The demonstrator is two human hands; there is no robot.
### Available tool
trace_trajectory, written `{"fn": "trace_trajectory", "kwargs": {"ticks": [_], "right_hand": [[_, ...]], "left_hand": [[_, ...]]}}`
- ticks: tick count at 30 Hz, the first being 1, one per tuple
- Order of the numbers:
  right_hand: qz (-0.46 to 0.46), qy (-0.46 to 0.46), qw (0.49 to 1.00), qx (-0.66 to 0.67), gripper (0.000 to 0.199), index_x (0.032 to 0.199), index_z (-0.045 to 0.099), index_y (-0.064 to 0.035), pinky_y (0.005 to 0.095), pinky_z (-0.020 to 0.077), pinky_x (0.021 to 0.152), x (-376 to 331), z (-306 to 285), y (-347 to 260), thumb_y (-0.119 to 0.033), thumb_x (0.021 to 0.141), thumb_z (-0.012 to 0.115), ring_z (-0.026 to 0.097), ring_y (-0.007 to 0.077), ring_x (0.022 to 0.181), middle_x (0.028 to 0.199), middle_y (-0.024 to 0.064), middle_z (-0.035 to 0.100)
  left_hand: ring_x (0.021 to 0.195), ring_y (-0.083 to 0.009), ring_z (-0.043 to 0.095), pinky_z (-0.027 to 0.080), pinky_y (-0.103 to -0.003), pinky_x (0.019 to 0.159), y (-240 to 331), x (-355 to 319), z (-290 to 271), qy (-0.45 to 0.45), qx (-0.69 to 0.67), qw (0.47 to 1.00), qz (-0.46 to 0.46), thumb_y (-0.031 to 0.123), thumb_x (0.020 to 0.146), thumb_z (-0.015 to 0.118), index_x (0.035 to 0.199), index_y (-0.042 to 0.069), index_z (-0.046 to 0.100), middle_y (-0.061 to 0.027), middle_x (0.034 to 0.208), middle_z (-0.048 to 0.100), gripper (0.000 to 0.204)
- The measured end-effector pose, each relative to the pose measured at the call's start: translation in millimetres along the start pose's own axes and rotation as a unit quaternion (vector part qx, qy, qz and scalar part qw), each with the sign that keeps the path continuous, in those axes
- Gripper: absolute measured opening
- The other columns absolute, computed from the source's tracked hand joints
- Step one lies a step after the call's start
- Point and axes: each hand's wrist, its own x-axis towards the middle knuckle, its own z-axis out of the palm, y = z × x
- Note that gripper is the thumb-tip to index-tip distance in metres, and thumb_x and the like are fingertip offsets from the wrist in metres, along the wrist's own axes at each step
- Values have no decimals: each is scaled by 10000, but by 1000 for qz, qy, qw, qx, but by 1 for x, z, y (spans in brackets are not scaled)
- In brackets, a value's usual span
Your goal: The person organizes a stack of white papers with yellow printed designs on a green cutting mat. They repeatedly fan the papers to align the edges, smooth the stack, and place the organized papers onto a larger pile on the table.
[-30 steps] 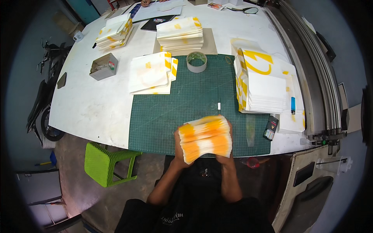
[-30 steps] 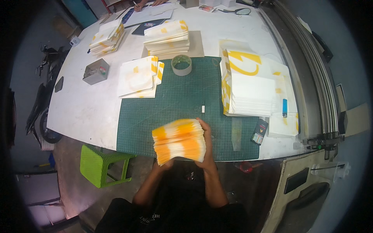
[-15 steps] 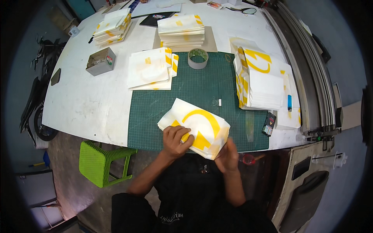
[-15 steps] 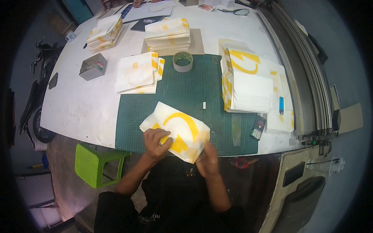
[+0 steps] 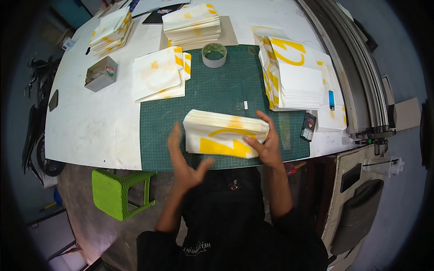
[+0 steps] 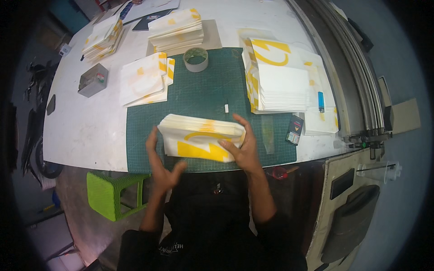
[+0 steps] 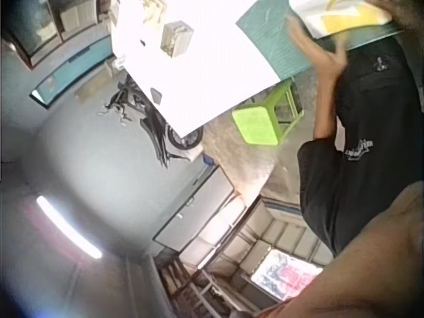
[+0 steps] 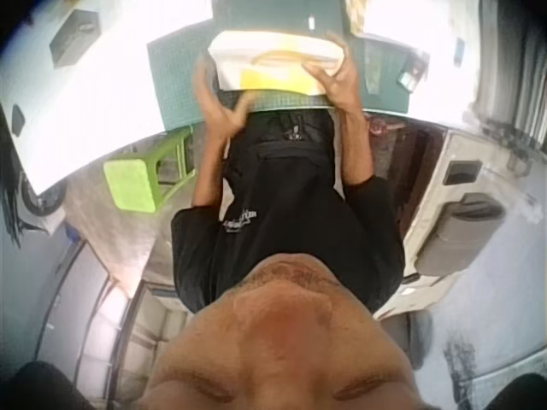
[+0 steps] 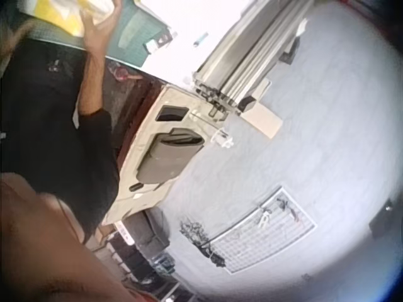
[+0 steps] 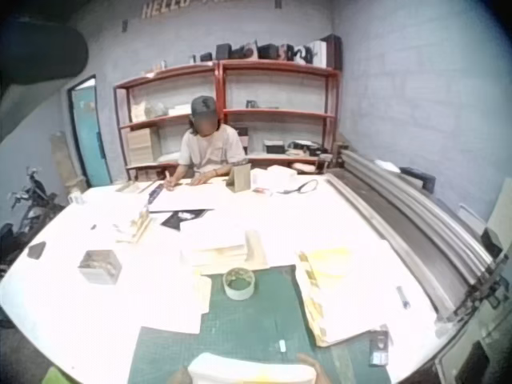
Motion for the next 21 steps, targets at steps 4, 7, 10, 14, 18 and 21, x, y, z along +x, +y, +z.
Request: {"fn": "trace_trajectory", "kwargs": {"ticks": [4, 7, 10, 14, 18, 21], "right_hand": [[-50, -59, 994, -84, 580, 1330, 476, -37, 304, 493, 940, 34, 5, -13, -60, 835, 779, 618, 146, 1040, 1102, 80, 653], [-83, -70, 980, -166, 446, 1214, 567, -40, 311, 487, 955, 58, -5, -7, -55, 825, 785, 617, 152, 1058, 1111, 56, 652], [-99, -92, 979, -154, 506, 1259, 544, -41, 333, 486, 966, 74, -15, -10, -58, 817, 791, 618, 164, 1079, 1160, 66, 638], [-98, -22, 983, -157, 572, 1349, 464, -24, 357, 452, 1015, 71, -8, 6, -59, 855, 751, 574, 208, 1173, 1235, 110, 596], [-78, 46, 990, -111, 541, 1364, 425, 17, 359, 445, 1007, 72, 1, 36, -97, 912, 699, 559, 226, 1191, 1269, 165, 572], [-99, 127, 984, -73, 519, 1347, 456, 59, 356, 476, 959, 96, 13, 21, -107, 915, 690, 608, 234, 1103, 1189, 187, 623]], "left_hand": [[1237, -266, 532, 392, -431, 1086, -49, 44, -10, -137, -289, 929, -185, 176, 853, 762, 1437, 4, 369, -167, 1310, 547, 724], [1224, -250, 550, 426, -385, 1060, -67, 58, 1, -154, -238, 938, -198, 103, 849, 752, 1506, 5, 288, -161, 1363, 521, 810], [1244, -245, 534, 414, -395, 1066, -57, 63, 13, -97, -222, 963, -115, 85, 858, 737, 1492, -2, 319, -165, 1365, 521, 764], [1263, -248, 514, 404, -401, 1070, -65, 60, 25, -97, -200, 970, -102, 95, 900, 693, 1463, -9, 344, -179, 1354, 522, 671], [1252, -263, 522, 406, -402, 1060, -77, 59, 43, -90, -156, 971, -157, 166, 953, 640, 1474, -33, 331, -212, 1357, 523, 638], [1199, -278, 560, 423, -391, 1034, -79, 84, 54, -56, -96, 981, -162, 231, 976, 617, 1437, -61, 386, -233, 1300, 567, 593]]}}
